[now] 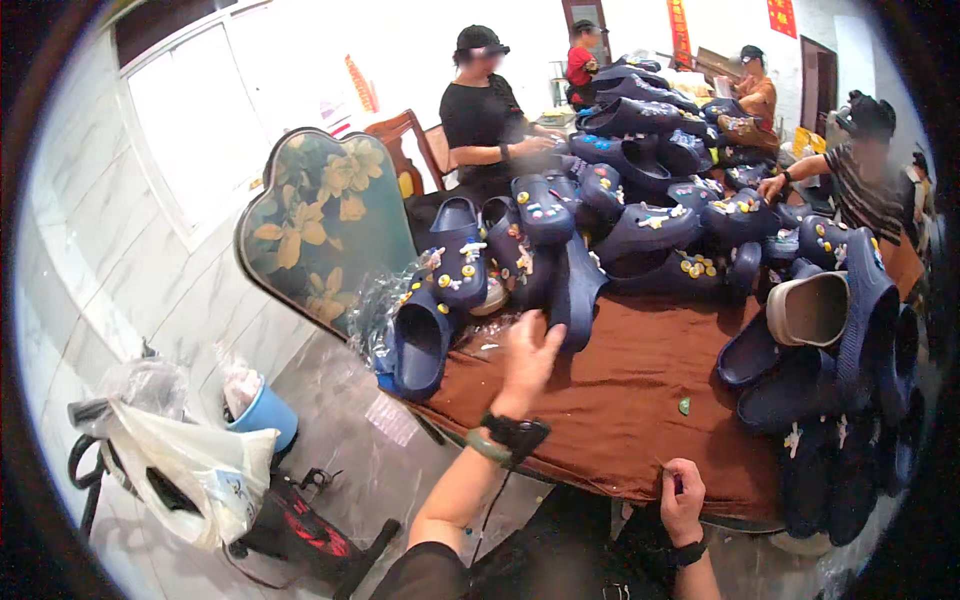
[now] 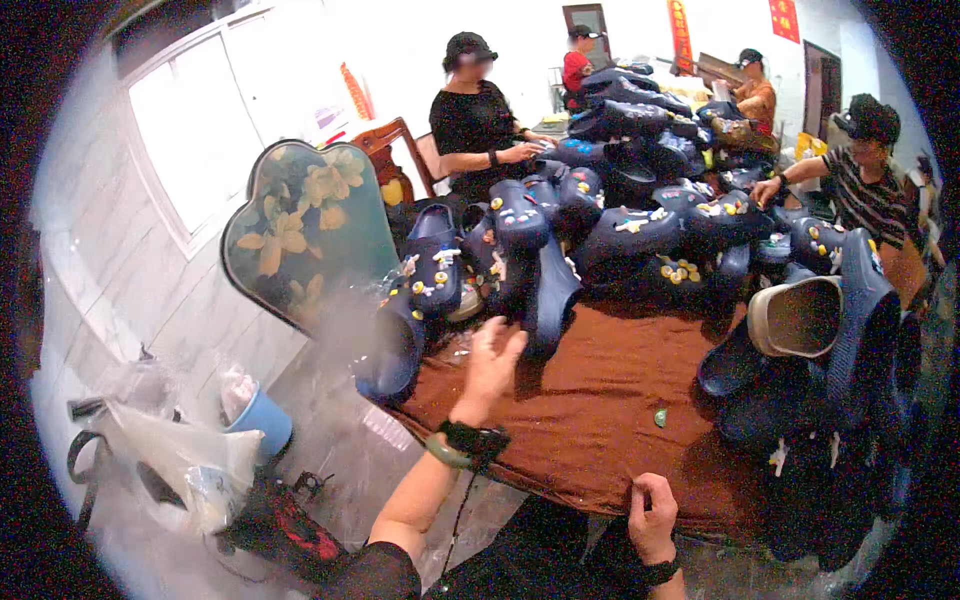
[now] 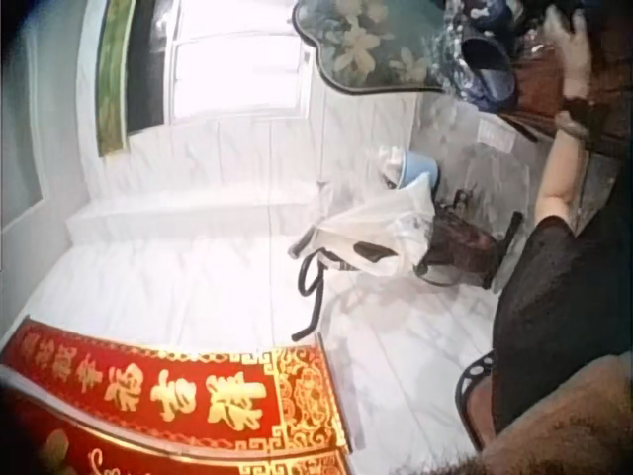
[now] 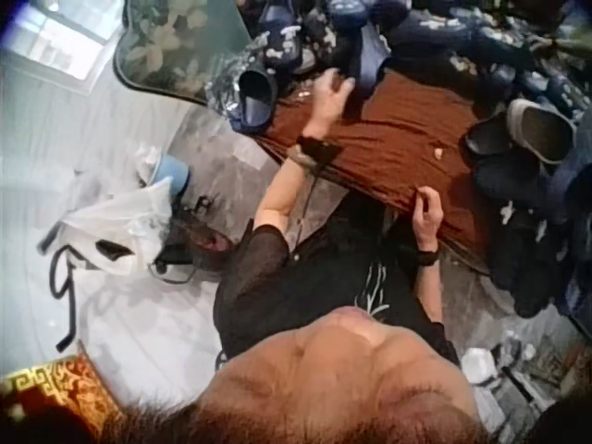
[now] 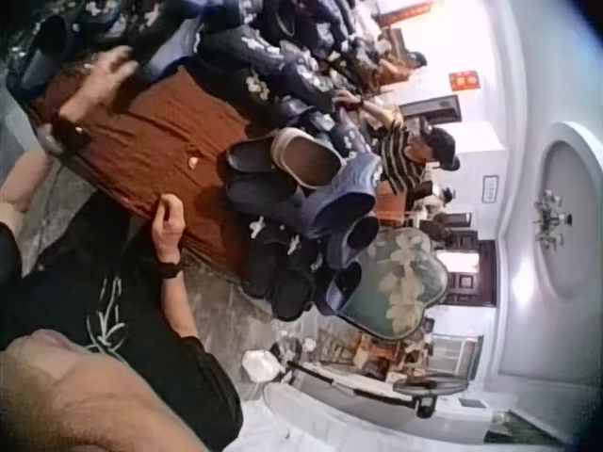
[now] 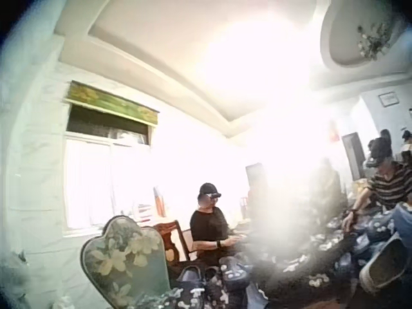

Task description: Attaching decorative charms to the holes of blue clog shoes at an assembly table.

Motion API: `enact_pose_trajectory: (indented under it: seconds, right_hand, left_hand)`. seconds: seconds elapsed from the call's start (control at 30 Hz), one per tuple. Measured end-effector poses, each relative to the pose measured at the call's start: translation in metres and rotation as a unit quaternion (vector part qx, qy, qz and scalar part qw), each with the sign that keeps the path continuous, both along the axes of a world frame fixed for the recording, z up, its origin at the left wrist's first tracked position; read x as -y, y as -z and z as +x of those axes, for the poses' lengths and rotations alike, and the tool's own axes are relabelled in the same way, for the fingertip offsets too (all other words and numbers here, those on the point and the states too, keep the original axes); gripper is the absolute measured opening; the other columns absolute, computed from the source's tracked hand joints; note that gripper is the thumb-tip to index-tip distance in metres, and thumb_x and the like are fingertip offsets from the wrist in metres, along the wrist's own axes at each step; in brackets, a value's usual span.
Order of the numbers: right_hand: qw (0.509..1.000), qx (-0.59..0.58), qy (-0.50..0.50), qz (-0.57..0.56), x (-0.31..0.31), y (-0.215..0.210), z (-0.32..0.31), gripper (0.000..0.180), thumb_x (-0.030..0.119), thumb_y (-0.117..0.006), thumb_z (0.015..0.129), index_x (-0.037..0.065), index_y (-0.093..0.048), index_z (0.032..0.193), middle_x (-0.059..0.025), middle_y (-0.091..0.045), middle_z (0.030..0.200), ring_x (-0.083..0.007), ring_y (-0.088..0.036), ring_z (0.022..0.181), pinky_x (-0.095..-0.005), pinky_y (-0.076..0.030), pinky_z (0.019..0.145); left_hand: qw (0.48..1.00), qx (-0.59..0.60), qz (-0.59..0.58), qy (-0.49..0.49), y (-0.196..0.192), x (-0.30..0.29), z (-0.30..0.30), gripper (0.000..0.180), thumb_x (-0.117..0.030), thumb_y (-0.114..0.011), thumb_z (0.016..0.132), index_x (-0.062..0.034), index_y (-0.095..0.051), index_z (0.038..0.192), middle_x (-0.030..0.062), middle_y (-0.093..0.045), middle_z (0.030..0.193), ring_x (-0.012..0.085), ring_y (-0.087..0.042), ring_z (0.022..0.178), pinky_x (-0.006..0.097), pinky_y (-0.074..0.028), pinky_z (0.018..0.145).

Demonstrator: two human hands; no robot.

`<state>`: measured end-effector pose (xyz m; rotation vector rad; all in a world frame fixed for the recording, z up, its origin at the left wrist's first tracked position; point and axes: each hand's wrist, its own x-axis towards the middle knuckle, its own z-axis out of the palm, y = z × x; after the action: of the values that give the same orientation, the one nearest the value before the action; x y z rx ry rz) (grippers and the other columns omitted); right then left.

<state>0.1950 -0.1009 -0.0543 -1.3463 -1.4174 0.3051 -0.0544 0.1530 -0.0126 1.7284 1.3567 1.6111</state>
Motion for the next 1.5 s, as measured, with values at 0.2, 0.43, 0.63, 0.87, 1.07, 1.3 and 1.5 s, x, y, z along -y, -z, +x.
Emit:
enact_pose_trajectory:
  seconds: [0.2, 0.43, 0.63, 0.87, 1.07, 1.3, 1.5]
  right_hand:
    - [0.993, 0.116, 0.025, 0.025, -0.006, 0.002, -0.006, 0.017, -0.005, -0.067, 0.078, 0.004, -0.063, 0.092, -0.0139, -0.067, 0.089, -0.0335, -0.065, 0.084, -0.0394, -0.053, 0.073]
    - [0.988, 0.147, 0.028, 0.024, -0.006, 0.005, -0.010, 0.020, -0.005, -0.069, 0.075, 0.006, -0.065, 0.092, -0.0123, -0.067, 0.091, -0.0323, -0.065, 0.085, -0.0387, -0.053, 0.074]
    - [0.986, 0.164, 0.025, 0.029, -0.006, -0.004, -0.010, 0.020, -0.004, -0.070, 0.075, 0.007, -0.065, 0.091, -0.0115, -0.067, 0.092, -0.0319, -0.064, 0.084, -0.0388, -0.053, 0.072]
    - [0.987, 0.157, 0.017, 0.043, -0.006, 0.000, -0.006, 0.022, -0.003, -0.070, 0.076, 0.007, -0.064, 0.094, -0.0102, -0.067, 0.091, -0.0308, -0.064, 0.082, -0.0387, -0.053, 0.070]
    - [0.988, 0.153, 0.017, 0.029, -0.005, -0.001, -0.006, 0.023, -0.003, -0.070, 0.076, 0.007, -0.063, 0.095, -0.0109, -0.066, 0.093, -0.0313, -0.064, 0.083, -0.0387, -0.053, 0.071]
    - [0.987, 0.158, 0.022, 0.031, -0.006, -0.007, -0.008, 0.021, -0.003, -0.069, 0.077, 0.008, -0.062, 0.093, -0.0096, -0.066, 0.091, -0.0304, -0.062, 0.079, -0.0381, -0.052, 0.068]
    - [0.986, 0.159, 0.017, 0.038, -0.008, -0.001, -0.006, 0.022, -0.003, -0.069, 0.077, 0.008, -0.062, 0.094, -0.0095, -0.066, 0.092, -0.0300, -0.062, 0.078, -0.0380, -0.052, 0.068]
  left_hand:
    - [0.988, -0.127, -0.087, 0.018, -0.013, 0.003, 0.018, 0.121, -0.051, -0.083, 0.070, -0.0012, -0.011, 0.152, 0.0315, -0.032, 0.145, 0.0437, -0.033, 0.136, 0.048, -0.032, 0.112]
    - [0.985, -0.156, 0.000, 0.068, 0.001, -0.024, 0.035, 0.101, -0.029, -0.077, 0.076, -0.0135, -0.014, 0.153, 0.0280, -0.049, 0.136, 0.0463, -0.056, 0.115, 0.052, -0.051, 0.090]
    - [0.997, 0.021, 0.058, 0.045, 0.000, -0.003, -0.019, 0.064, -0.009, -0.063, 0.081, -0.0086, -0.040, 0.140, 0.0149, -0.059, 0.121, 0.0290, -0.064, 0.103, 0.039, -0.052, 0.088]
    - [0.882, 0.379, -0.232, 0.155, -0.007, 0.073, -0.062, 0.065, -0.007, -0.047, 0.075, -0.0053, -0.042, 0.140, 0.0135, -0.055, 0.125, 0.0326, -0.064, 0.105, 0.050, -0.064, 0.063]
    - [0.854, 0.430, -0.238, 0.169, 0.012, 0.104, -0.082, 0.072, -0.011, -0.048, 0.066, -0.0038, -0.044, 0.138, 0.0159, -0.057, 0.124, 0.0355, -0.068, 0.096, 0.049, -0.064, 0.055]
    - [0.843, 0.451, -0.241, 0.166, 0.025, 0.113, -0.098, 0.074, -0.015, -0.049, 0.065, -0.0019, -0.045, 0.138, 0.0170, -0.059, 0.120, 0.0360, -0.069, 0.088, 0.046, -0.063, 0.052]
    - [0.835, 0.453, -0.271, 0.159, 0.030, 0.115, -0.108, 0.048, -0.015, -0.049, 0.069, -0.0006, -0.060, 0.113, 0.0139, -0.066, 0.107, 0.0326, -0.068, 0.087, 0.043, -0.061, 0.062]
